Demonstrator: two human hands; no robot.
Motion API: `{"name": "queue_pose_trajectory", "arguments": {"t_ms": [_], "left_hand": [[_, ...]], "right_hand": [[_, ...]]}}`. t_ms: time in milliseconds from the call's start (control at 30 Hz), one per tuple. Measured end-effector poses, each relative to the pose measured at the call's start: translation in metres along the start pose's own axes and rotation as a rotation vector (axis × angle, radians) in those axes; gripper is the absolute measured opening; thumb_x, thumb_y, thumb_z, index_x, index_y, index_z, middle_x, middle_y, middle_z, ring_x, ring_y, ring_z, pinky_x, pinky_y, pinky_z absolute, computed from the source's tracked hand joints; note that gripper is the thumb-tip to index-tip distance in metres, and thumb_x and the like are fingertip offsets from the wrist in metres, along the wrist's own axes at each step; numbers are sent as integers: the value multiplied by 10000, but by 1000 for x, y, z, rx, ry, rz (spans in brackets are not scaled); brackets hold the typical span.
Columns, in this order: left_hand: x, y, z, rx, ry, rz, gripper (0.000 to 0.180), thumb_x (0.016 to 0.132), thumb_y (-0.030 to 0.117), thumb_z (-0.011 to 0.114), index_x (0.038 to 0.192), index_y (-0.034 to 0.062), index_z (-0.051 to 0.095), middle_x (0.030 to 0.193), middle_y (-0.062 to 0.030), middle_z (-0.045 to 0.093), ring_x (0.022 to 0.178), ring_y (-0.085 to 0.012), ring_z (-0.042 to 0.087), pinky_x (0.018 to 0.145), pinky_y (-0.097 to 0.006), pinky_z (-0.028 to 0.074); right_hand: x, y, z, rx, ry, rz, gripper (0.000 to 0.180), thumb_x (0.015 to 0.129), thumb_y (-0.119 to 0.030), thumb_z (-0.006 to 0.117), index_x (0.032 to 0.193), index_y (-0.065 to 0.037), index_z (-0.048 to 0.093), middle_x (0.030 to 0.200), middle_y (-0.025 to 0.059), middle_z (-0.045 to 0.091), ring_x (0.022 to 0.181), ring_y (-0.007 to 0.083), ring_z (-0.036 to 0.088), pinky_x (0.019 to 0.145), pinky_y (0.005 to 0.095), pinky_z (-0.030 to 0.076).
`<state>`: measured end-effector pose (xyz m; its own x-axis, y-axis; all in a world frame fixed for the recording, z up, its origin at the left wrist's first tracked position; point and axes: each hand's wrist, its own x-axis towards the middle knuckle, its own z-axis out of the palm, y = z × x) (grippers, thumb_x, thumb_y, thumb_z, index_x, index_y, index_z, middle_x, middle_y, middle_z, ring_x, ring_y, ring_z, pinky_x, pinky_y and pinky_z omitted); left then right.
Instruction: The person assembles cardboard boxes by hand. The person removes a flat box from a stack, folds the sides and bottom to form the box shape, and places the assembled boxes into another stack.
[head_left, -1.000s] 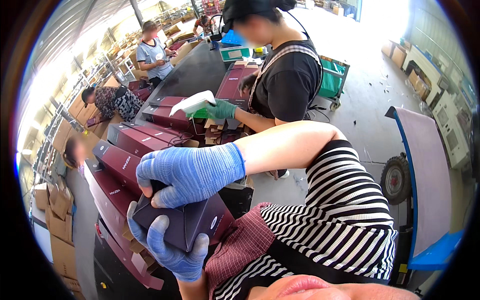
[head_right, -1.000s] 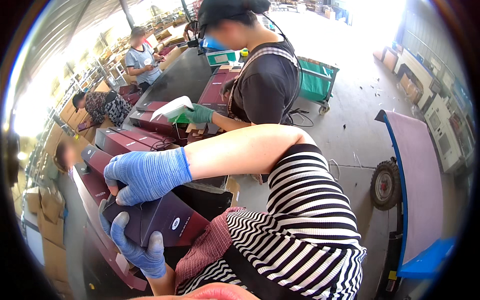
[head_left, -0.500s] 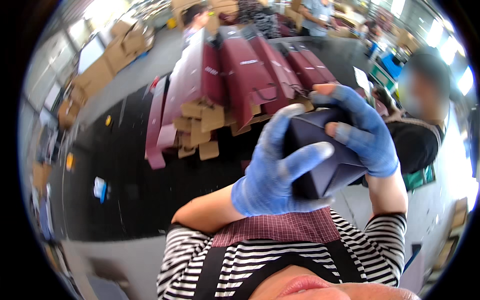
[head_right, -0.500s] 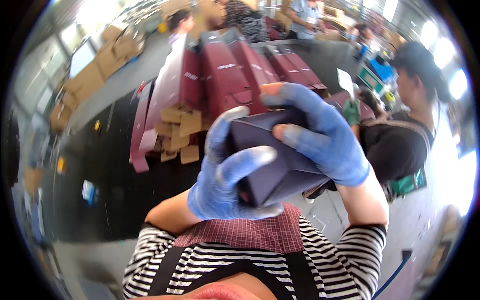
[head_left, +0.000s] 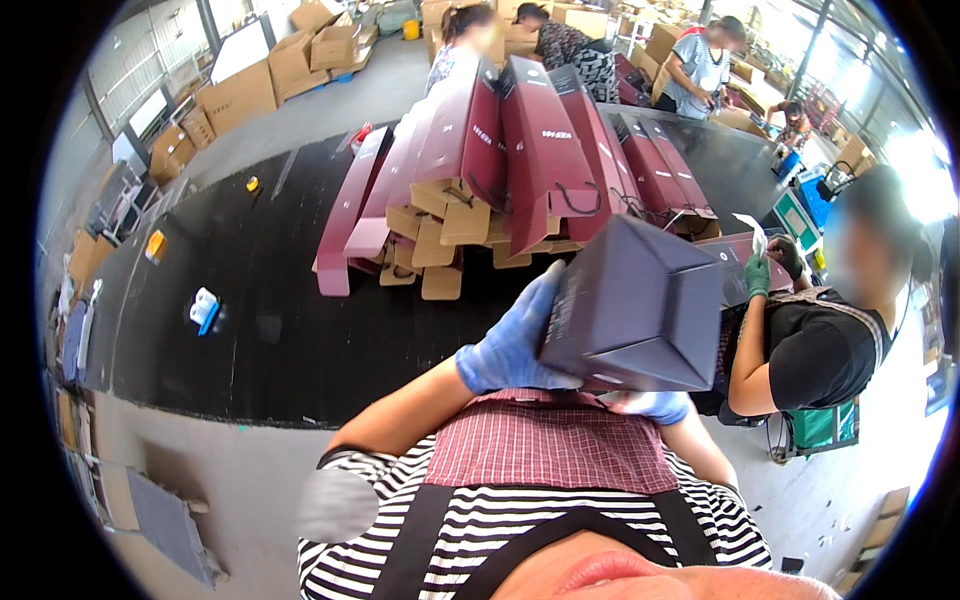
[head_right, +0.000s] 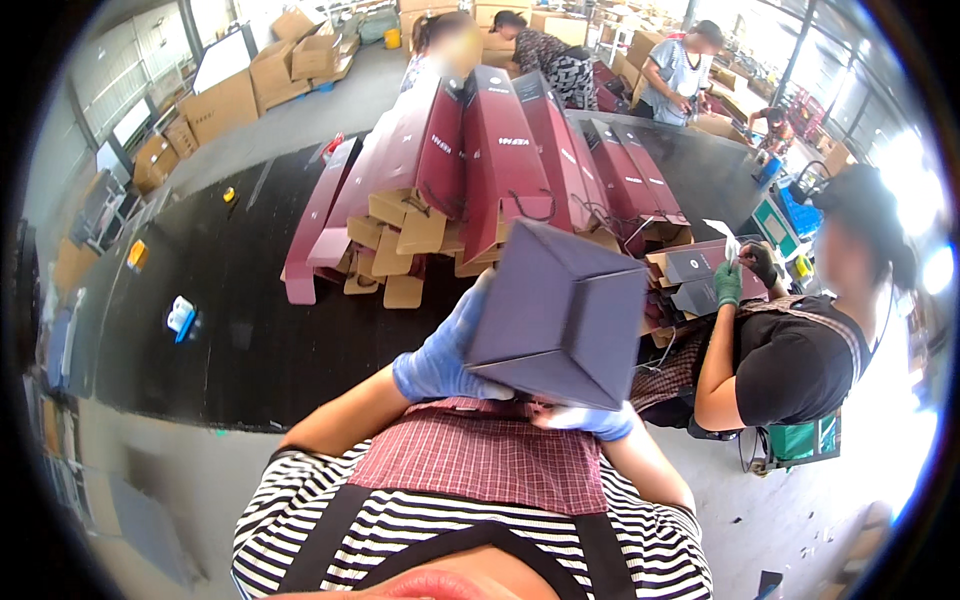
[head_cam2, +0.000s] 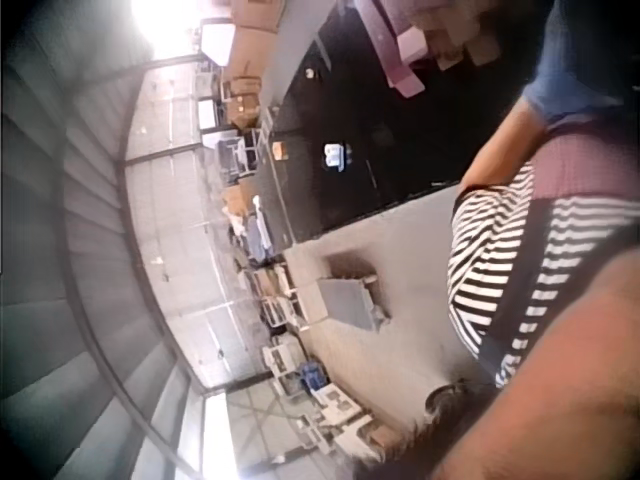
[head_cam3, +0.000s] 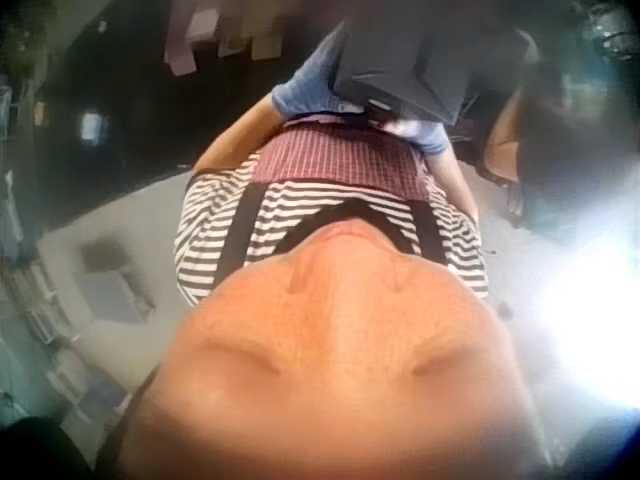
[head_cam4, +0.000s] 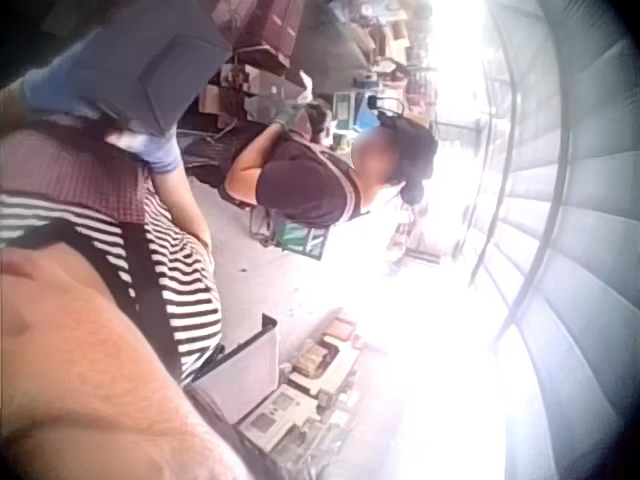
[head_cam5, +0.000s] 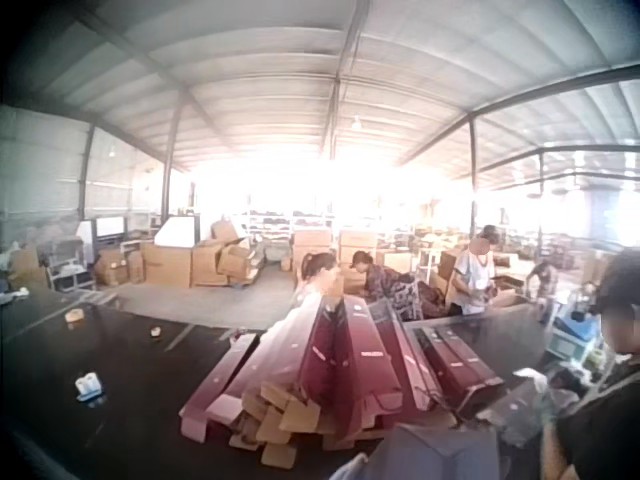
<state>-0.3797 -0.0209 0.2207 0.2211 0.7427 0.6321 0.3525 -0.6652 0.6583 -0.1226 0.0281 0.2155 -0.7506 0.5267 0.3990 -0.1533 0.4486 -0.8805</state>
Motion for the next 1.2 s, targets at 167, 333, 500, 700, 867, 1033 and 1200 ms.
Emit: {"name": "queue_pose_trajectory", "arguments": {"t_ms": [167,333,500,700,867,1033,1200], "left_hand": [[-48,-47,7,-214,-175,-344,1407,636,342,953,1573,9,-41,1601,-198,174,1490,-295,189,1214,-408,198],[-43,-36,28,-339,-19,-336,1401,634,342,953,1573,5,-31,1600,-204,183,1481,-299,214,1208,-412,222],[-22,-38,2,97,0,-212,1381,654,349,943,1577,5,-24,1612,-178,182,1480,-275,218,1206,-398,199],[67,-3,-70,-335,289,-298,1178,742,361,866,1574,-8,118,1520,-177,362,1386,-280,387,1146,-384,327],[148,-58,-152,-325,357,-432,868,838,327,780,1505,-16,344,1381,-151,541,1235,-215,524,1041,-324,423],[187,-156,-207,-174,414,-551,697,903,340,711,1454,2,452,1335,-122,589,1180,-207,571,1016,-322,434],[162,-194,-168,51,284,-721,740,935,298,675,1553,89,326,1520,-125,443,1394,-215,411,1142,-319,322]], "right_hand": [[17,23,12,6,199,-16,699,736,-380,877,1278,-33,604,1230,107,635,1178,230,586,1012,376,462],[59,-26,-35,561,435,-302,700,770,-446,839,1264,-17,590,1197,123,662,1045,287,671,912,430,549],[96,-60,-59,681,512,-315,774,837,-378,752,1455,-79,396,1318,116,555,1206,264,567,1015,414,483],[79,-13,-52,331,619,-23,621,918,-218,662,1464,-35,429,1353,87,559,1243,197,532,1055,364,417],[50,21,-42,475,607,249,458,930,-176,648,1346,-11,547,1227,56,617,1098,134,585,952,273,465],[34,56,-41,394,516,283,359,940,-142,648,1265,6,606,1130,25,643,1002,88,590,901,236,472],[-1,110,-33,392,488,424,335,949,-204,650,1224,-12,641,1052,14,659,956,90,606,851,257,495]]}}
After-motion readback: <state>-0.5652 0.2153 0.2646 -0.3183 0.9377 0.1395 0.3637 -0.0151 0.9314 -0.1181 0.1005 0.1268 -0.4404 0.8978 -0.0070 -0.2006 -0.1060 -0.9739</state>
